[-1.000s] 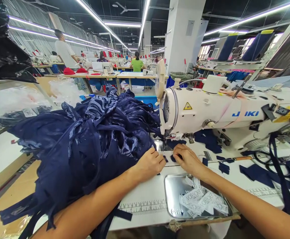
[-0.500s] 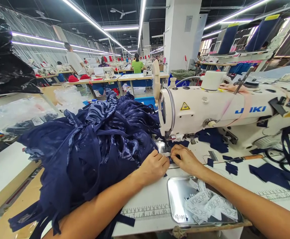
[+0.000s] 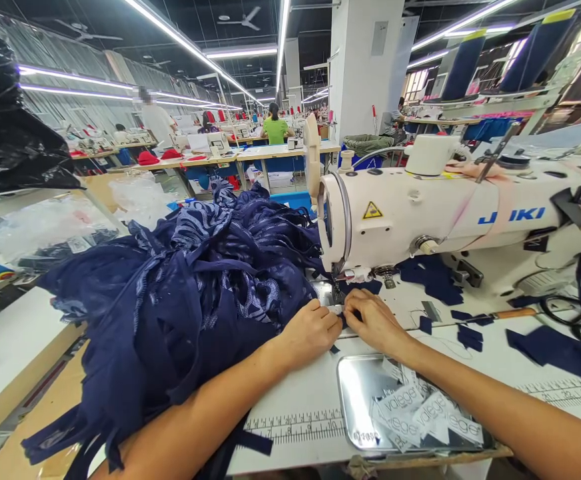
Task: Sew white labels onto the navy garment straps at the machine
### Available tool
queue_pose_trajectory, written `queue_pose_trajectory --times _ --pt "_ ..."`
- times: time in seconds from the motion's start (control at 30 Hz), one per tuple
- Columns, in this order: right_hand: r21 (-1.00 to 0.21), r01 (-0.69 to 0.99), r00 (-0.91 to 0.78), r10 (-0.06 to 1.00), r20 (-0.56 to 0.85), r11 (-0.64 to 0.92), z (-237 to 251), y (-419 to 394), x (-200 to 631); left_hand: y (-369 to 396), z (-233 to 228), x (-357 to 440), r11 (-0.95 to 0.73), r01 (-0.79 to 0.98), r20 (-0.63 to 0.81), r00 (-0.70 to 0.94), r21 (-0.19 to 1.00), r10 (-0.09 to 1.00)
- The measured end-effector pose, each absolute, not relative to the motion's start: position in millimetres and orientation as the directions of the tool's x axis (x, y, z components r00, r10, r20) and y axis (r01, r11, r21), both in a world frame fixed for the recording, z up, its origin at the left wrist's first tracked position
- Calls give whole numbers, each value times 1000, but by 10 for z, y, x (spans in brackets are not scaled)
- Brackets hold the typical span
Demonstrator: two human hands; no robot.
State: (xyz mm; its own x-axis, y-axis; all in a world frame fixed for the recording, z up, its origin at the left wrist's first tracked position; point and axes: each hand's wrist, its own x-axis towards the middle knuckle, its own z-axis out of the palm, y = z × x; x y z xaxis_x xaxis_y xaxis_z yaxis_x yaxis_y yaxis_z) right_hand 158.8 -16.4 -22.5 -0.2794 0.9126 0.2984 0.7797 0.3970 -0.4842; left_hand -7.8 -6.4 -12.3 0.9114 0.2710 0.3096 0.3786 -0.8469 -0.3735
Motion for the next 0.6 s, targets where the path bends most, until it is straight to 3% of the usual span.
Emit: queue_pose_trajectory --times 0.23,0.43,0.6 --pt "-508 730 -299 882 365 458 -249 -172 1605 -72 -85 -61 -856 387 254 916 -343 312" --pt "-623 630 -318 886 338 464 -254 -215 1677 -79 -85 -65 -856 381 252 918 -349 306" --pt "-535 679 -380 864 329 502 -207 -325 1706 -68 -112 -68 -855 375 283 916 -357 284"
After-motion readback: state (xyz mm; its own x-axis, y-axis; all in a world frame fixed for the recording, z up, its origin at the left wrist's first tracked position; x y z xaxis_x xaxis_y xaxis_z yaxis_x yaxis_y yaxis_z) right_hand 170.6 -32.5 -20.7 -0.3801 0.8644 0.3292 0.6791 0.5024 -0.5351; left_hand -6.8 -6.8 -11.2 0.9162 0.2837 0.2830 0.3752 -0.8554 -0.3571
